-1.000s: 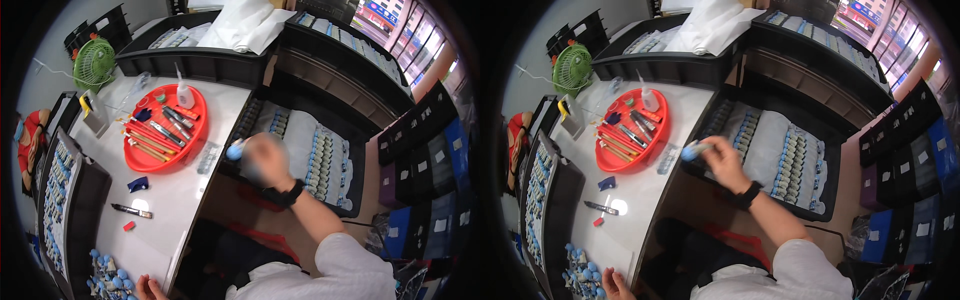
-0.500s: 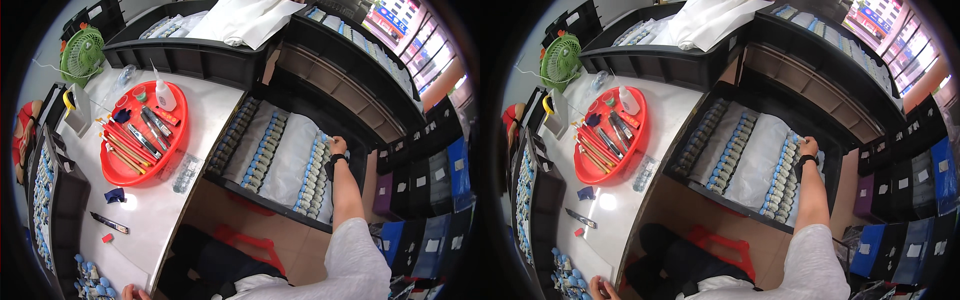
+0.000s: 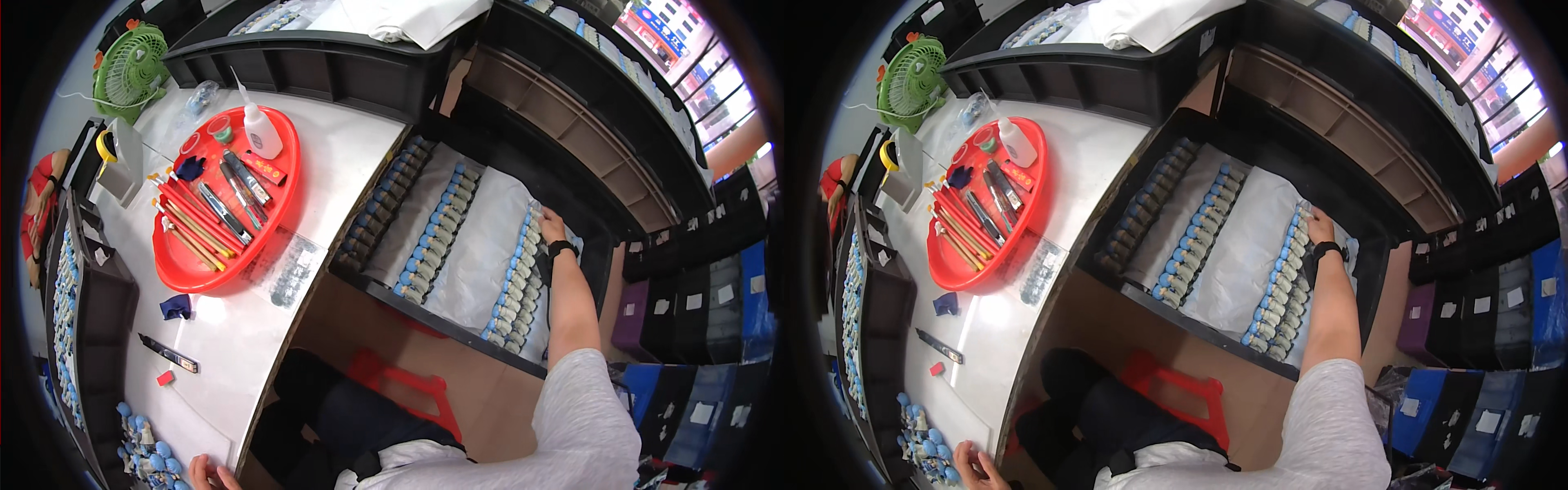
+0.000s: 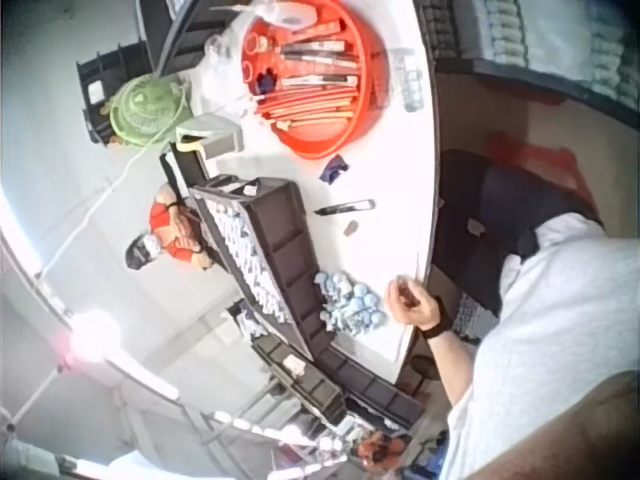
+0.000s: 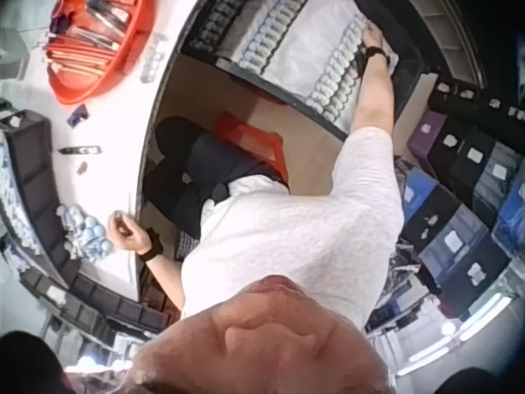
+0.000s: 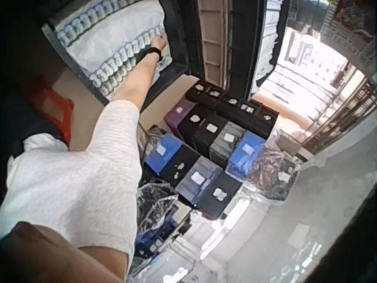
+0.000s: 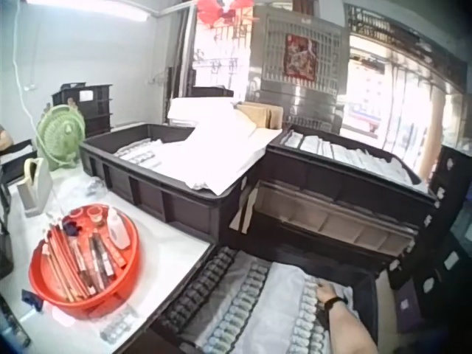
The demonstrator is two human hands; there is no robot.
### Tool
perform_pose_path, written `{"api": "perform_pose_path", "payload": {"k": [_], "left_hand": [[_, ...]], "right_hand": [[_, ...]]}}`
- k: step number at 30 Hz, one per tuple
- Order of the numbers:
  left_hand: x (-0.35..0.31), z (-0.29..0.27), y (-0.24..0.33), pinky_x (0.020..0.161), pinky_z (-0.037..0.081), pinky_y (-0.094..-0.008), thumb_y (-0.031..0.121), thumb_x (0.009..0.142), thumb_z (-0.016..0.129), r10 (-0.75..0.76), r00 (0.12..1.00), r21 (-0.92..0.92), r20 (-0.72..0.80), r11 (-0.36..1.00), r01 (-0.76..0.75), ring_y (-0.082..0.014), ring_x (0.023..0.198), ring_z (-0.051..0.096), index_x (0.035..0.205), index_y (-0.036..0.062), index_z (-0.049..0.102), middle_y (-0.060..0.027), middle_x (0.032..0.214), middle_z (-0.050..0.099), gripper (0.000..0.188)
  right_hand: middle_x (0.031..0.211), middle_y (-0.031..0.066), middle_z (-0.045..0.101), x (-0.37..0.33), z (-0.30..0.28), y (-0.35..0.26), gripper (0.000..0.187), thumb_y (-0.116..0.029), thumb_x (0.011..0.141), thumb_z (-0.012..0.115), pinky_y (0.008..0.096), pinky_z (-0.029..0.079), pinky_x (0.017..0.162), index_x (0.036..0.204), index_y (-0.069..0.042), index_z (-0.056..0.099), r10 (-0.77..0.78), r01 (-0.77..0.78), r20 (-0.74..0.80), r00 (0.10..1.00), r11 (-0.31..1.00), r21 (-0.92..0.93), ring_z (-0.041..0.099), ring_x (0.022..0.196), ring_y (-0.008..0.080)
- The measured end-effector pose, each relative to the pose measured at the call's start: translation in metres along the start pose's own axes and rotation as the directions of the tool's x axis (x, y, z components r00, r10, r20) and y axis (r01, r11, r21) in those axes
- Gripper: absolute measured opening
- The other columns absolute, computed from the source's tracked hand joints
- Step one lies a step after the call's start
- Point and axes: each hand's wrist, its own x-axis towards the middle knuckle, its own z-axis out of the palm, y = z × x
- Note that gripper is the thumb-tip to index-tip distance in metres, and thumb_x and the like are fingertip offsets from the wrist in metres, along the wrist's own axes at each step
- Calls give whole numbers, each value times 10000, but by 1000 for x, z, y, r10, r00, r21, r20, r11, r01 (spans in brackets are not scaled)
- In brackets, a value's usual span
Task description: The person assembles small blue and white figurines by hand, picking them from a tray and placing them into a bin. The person repeatedly handles the figurines, joining parts together, and organizes them in a container.
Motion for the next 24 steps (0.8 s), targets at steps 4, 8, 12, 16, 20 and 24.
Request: {"api": "perform_pose_path", "payload": {"k": [4, 8, 12, 16, 20, 24], "left_hand": [[4, 5, 13, 585, 476, -273, 58, 826, 659, 25, 999, 35, -39, 999, -23, -193, 718, 577, 1017, -58, 596, -130, 942, 590, 232], [6, 7, 10, 534, 428, -255, 84, 827, 663, 41, 999, 83, -31, 996, -39, -164, 662, 538, 986, -48, 611, -114, 900, 599, 213], [1, 4, 7, 516, 406, -252, 109, 835, 659, 94, 995, 149, -43, 985, -86, -150, 629, 506, 972, -49, 615, -110, 908, 598, 214], [6, 8, 10, 503, 396, -256, 126, 837, 660, 123, 991, 111, -46, 987, -117, -149, 613, 497, 965, -47, 619, -111, 897, 597, 220], [7, 7, 8, 492, 396, -256, 127, 836, 662, 131, 991, 133, -41, 983, -124, -153, 606, 499, 957, -43, 624, -116, 890, 594, 212], [7, 7, 8, 477, 393, -254, 132, 830, 672, 150, 987, 154, -50, 978, -141, -154, 596, 503, 954, -35, 632, -119, 890, 596, 212]], "right_hand": [[990, 190, 652, -29, -19, -36, 269, -100, 825, 553, 335, 471, 820, 1075, -30, 623, -155, 143, -97, 983, 983, -118, 627, 941, 295], [891, 128, 679, -88, -45, -70, 191, -76, 847, 557, 288, 488, 725, 1007, -19, 643, -189, 190, 156, 970, 982, 9, 644, 807, 188], [862, 141, 679, -180, -60, -131, 175, -51, 821, 556, 296, 497, 731, 953, -15, 665, -212, 275, 548, 809, 961, -34, 649, 799, 211], [854, 183, 658, -230, -61, -140, 221, -24, 771, 526, 361, 493, 751, 939, -12, 669, -207, 344, 725, 656, 938, -43, 628, 813, 310], [817, 163, 598, -247, -59, -139, 308, 16, 740, 494, 385, 468, 760, 986, -37, 672, -190, 392, 687, 701, 908, -149, 574, 811, 333], [1000, 177, 545, -254, -56, -137, 311, 31, 718, 498, 379, 439, 830, 958, -40, 683, -67, 355, 716, 695, 898, -260, 527, 935, 325]]}}
